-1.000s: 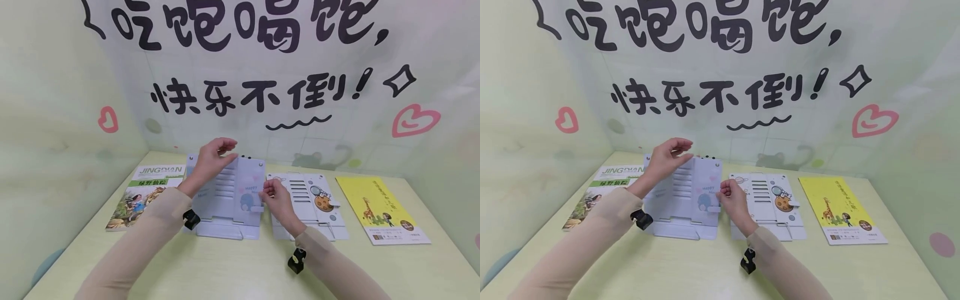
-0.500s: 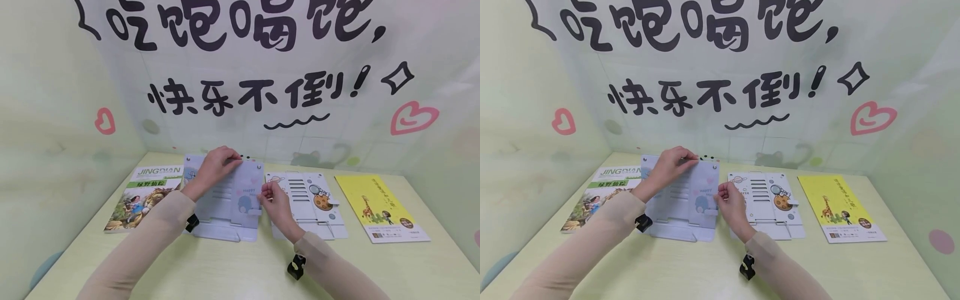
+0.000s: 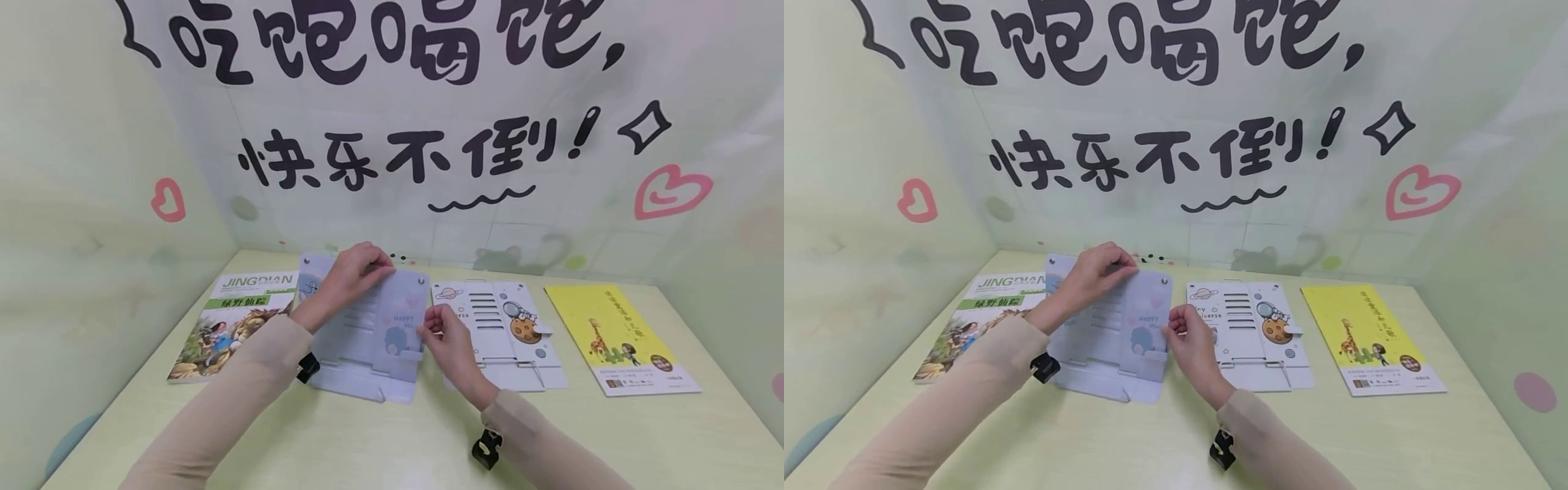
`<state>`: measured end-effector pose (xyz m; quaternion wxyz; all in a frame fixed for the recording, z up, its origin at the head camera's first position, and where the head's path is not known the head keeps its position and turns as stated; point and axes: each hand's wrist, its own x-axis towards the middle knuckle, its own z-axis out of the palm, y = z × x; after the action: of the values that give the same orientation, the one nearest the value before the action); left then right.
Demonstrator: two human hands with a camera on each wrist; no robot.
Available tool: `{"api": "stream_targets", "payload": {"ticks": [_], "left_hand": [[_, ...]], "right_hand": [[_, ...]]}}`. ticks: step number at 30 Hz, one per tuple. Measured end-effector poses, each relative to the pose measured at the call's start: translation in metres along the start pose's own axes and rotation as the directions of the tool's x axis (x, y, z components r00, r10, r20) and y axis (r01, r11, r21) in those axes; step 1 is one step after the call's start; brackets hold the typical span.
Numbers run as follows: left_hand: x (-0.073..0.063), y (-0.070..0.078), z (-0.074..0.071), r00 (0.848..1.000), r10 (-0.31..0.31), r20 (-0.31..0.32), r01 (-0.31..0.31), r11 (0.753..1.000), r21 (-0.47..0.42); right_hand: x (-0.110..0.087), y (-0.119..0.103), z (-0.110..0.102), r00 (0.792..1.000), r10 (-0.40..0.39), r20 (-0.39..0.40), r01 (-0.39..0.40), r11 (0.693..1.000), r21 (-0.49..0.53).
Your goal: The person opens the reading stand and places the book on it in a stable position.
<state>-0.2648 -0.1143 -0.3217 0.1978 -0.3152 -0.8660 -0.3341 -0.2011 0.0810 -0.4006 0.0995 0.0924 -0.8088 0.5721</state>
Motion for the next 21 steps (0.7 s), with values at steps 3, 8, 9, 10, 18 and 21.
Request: {"api": "stream_targets", "payload": {"ticks": [3, 8, 9, 10, 18, 21], "left_hand": [[-0.002, -0.003, 0.000, 1.000, 0.027, 0.000, -0.027, 0.999, -0.018], [-0.003, -0.007, -0.001, 0.998, 0.061, 0.011, -0.061, 0.997, -0.051], [-0.003, -0.007, -0.002, 0.998, 0.068, 0.013, -0.067, 0.996, -0.058], [-0.004, -0.007, -0.002, 0.997, 0.080, 0.013, -0.079, 0.995, -0.065], [-0.005, -0.012, -0.007, 0.982, 0.188, 0.014, -0.184, 0.973, -0.139], [-0.007, -0.013, -0.009, 0.973, 0.230, 0.020, -0.224, 0.961, -0.165]], "right_hand": [[-0.002, 0.002, 0.000, 1.000, 0.002, 0.022, -0.003, 0.999, 0.046], [0.000, 0.007, -0.006, 0.999, 0.026, 0.033, -0.033, 0.974, 0.225], [0.002, 0.009, -0.008, 0.999, 0.038, 0.029, -0.044, 0.968, 0.248], [0.005, 0.010, -0.010, 0.998, 0.053, 0.023, -0.057, 0.966, 0.254], [0.029, 0.016, -0.018, 0.987, 0.157, 0.037, -0.160, 0.981, 0.108], [0.036, 0.017, -0.018, 0.984, 0.168, 0.062, -0.171, 0.984, 0.045]]}}
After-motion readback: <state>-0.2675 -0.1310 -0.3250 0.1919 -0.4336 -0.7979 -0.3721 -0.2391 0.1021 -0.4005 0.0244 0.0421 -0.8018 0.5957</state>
